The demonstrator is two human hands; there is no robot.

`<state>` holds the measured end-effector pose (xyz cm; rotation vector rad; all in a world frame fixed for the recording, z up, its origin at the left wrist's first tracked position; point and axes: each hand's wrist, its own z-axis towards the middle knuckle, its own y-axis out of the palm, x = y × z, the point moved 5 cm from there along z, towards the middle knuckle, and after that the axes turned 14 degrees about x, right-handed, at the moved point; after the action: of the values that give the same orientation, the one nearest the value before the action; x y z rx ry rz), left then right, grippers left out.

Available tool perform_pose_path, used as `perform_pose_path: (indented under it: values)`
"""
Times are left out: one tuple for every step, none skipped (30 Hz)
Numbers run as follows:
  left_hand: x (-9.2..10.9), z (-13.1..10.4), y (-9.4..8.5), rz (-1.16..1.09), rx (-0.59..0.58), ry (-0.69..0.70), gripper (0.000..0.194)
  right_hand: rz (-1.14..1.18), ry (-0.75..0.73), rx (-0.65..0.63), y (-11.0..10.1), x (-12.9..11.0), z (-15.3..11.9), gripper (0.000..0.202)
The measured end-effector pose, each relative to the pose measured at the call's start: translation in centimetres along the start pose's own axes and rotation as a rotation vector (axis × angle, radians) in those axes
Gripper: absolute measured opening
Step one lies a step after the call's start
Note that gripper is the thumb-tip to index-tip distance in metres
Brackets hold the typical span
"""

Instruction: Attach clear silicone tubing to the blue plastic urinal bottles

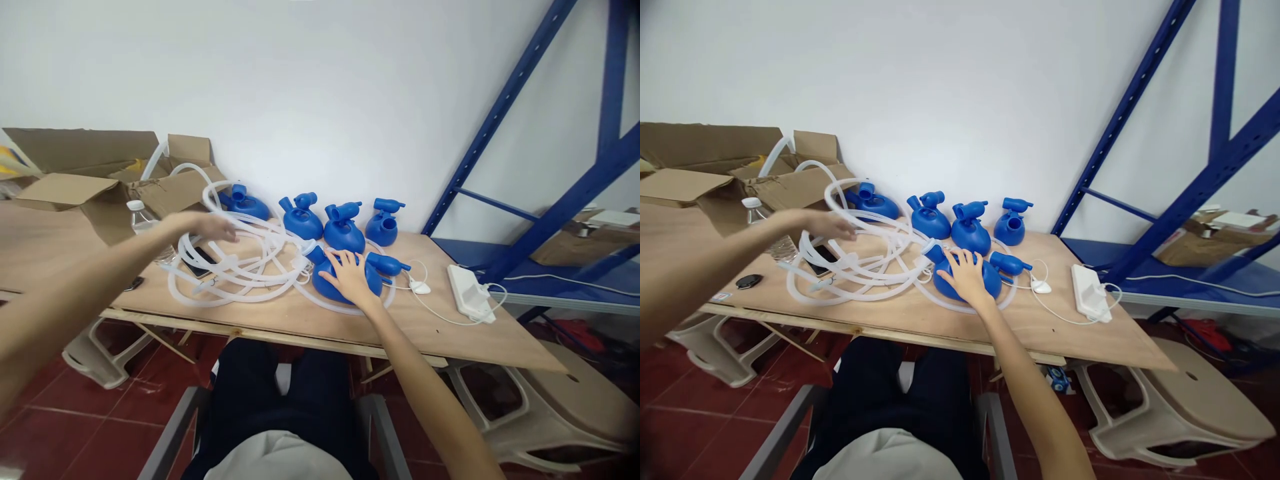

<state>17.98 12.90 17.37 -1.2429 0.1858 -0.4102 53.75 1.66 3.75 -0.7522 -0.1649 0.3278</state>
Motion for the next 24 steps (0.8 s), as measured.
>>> perform_pose_path:
  values:
    - [0.0, -1.5, 2.4, 0.025, -0.130, 0.000, 0.029, 0.001, 0.002, 0.002, 0.0, 0.0, 0.0, 0.061]
    - [0.1, -2.7, 4.4, 0.048, -0.228, 0.002, 0.032, 0.001, 0.007, 0.001, 0.1, 0.1, 0.0, 0.061]
    - [0.4, -3.6, 6.0, 0.075, -0.281, 0.002, 0.036, 0.000, 0.012, -0.002, 0.1, 0.1, 0.0, 0.060]
    - [0.8, -4.2, 7.3, 0.100, -0.310, 0.005, 0.040, -0.003, 0.018, -0.006, 0.1, 0.2, 0.0, 0.060]
    - [1.4, -4.4, 8.4, 0.122, -0.325, 0.011, 0.043, -0.008, 0.021, -0.009, 0.2, 0.2, 0.0, 0.060]
    - [2.0, -4.5, 9.3, 0.141, -0.328, 0.021, 0.044, -0.014, 0.020, -0.011, 0.2, 0.2, -0.1, 0.060]
    - [2.6, -4.4, 10.0, 0.158, -0.329, 0.032, 0.044, -0.020, 0.016, -0.011, 0.2, 0.2, -0.1, 0.060]
    - [3.2, -4.1, 10.7, 0.174, -0.329, 0.041, 0.042, -0.026, 0.011, -0.010, 0.2, 0.1, -0.1, 0.061]
    - [3.7, -3.9, 11.3, 0.191, -0.330, 0.048, 0.040, -0.031, 0.006, -0.009, 0.2, 0.1, -0.2, 0.061]
    - [4.1, -3.6, 11.8, 0.211, -0.331, 0.049, 0.038, -0.033, 0.001, -0.007, 0.2, 0.0, -0.2, 0.061]
    - [4.4, -3.3, 12.2, 0.231, -0.333, 0.046, 0.038, -0.034, -0.005, -0.006, 0.2, 0.0, -0.2, 0.062]
    - [4.6, -3.1, 12.7, 0.250, -0.334, 0.040, 0.038, -0.034, -0.009, -0.004, 0.1, -0.1, -0.3, 0.062]
    - [4.8, -2.9, 13.1, 0.266, -0.334, 0.034, 0.038, -0.034, -0.010, -0.001, 0.1, -0.1, -0.3, 0.062]
    - [4.9, -2.9, 13.4, 0.276, -0.332, 0.030, 0.038, -0.033, -0.009, 0.000, 0.1, -0.1, -0.3, 0.062]
    - [4.9, -2.8, 13.7, 0.282, -0.330, 0.024, 0.038, -0.030, -0.007, -0.001, 0.0, -0.1, -0.3, 0.063]
    - [4.9, -2.9, 13.9, 0.285, -0.327, 0.019, 0.038, -0.026, -0.005, -0.003, 0.0, -0.2, -0.3, 0.063]
    - [4.9, -2.9, 14.1, 0.284, -0.322, 0.013, 0.038, -0.023, -0.004, -0.004, -0.1, -0.2, -0.3, 0.062]
    - [4.8, -2.9, 14.2, 0.280, -0.314, 0.007, 0.038, -0.023, -0.004, -0.005, -0.1, -0.2, -0.3, 0.062]
    - [4.8, -2.9, 14.2, 0.274, -0.302, 0.002, 0.039, -0.027, -0.003, -0.004, -0.2, -0.3, -0.3, 0.062]
    - [4.7, -2.8, 14.2, 0.266, -0.286, 0.000, 0.040, -0.032, -0.003, -0.003, -0.2, -0.3, -0.3, 0.062]
    - [4.7, -2.6, 14.1, 0.253, -0.266, 0.001, 0.041, -0.038, -0.001, -0.001, -0.2, -0.3, -0.3, 0.062]
    - [4.6, -2.3, 14.0, 0.236, -0.244, 0.005, 0.042, -0.042, 0.003, 0.000, -0.3, -0.3, -0.3, 0.062]
    - [4.6, -1.9, 13.8, 0.215, -0.226, 0.010, 0.042, -0.043, 0.006, 0.002, -0.3, -0.3, -0.3, 0.061]
    - [4.6, -1.4, 13.7, 0.191, -0.211, 0.019, 0.041, -0.042, 0.007, 0.003, -0.3, -0.3, -0.3, 0.061]
